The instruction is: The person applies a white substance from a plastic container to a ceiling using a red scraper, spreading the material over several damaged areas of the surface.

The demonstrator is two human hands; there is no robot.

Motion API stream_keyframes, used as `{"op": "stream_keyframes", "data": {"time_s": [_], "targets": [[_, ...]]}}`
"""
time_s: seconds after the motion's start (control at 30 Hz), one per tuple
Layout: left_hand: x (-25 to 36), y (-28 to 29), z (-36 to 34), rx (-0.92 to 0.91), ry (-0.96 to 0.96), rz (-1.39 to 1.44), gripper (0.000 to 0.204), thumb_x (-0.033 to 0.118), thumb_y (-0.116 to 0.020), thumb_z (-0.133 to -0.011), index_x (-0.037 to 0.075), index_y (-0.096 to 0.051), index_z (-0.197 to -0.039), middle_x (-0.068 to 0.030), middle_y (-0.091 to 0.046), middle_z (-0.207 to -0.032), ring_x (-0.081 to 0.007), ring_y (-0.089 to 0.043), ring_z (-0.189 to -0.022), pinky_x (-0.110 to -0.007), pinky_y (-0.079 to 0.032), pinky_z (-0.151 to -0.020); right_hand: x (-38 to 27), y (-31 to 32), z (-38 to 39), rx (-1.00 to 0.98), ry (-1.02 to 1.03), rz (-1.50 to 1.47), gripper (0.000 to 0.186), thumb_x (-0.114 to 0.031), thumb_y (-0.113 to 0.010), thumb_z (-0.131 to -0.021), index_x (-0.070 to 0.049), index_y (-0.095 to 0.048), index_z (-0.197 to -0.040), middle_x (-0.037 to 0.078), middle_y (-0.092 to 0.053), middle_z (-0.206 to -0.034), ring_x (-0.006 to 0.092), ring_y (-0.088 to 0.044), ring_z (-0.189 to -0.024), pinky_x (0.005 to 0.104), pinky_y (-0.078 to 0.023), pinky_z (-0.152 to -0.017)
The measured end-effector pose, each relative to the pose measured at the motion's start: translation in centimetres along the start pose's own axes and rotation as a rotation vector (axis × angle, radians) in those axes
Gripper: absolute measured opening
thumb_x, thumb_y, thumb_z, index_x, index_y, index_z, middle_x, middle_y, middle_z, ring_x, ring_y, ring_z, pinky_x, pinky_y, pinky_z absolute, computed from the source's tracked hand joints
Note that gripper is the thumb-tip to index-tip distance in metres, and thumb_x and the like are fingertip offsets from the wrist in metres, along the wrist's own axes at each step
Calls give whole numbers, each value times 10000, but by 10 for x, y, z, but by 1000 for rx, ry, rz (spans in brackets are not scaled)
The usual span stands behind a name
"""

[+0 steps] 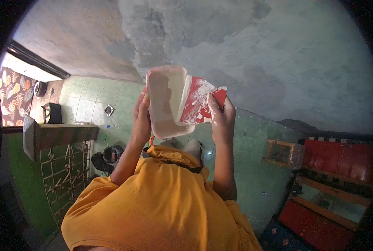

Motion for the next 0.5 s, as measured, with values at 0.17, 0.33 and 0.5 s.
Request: {"op": "stream_keyframes", "data": {"time_s": [0.17,0.33,0.5], "targets": [[6,-1,5,-29,52,-70,582,340,-473,-1043,52,-350,-1533,-61,-540,-1375,-137,-550,-1195,-281,-482,-941,28,10,-8,75,-146,-262,198,-173,-627,-953,-27,-667,-1082,26,-691,-955,117,-682,-820,286,-558,-637],[2,-7,3,-89,-87,-102,590,334,-466,-1046,1,-357,-1520,-80,-497,-1443,-153,-498,-1274,-296,-418,-1038,49,43,-47,146,-328,-414,176,-233,-670,-939,-109,-677,-1065,-11,-706,-964,101,-685,-793,259,-531,-551],[-3,-20,1,-60,-30,-33,599,330,-477,-1042,-24,-358,-1511,-104,-480,-1461,-167,-473,-1304,-305,-388,-1072,-81,51,-126,30,173,-508,202,-159,-609,-987,-32,-619,-1144,69,-687,-1044,163,-680,-922,303,-556,-743]]}}
Point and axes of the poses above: each hand's wrist, its own z-axis away from the middle knuckle, its own y-axis out of the back of the hand, x = y × z, the point moved 8 cm from there along -z, towards the middle knuckle
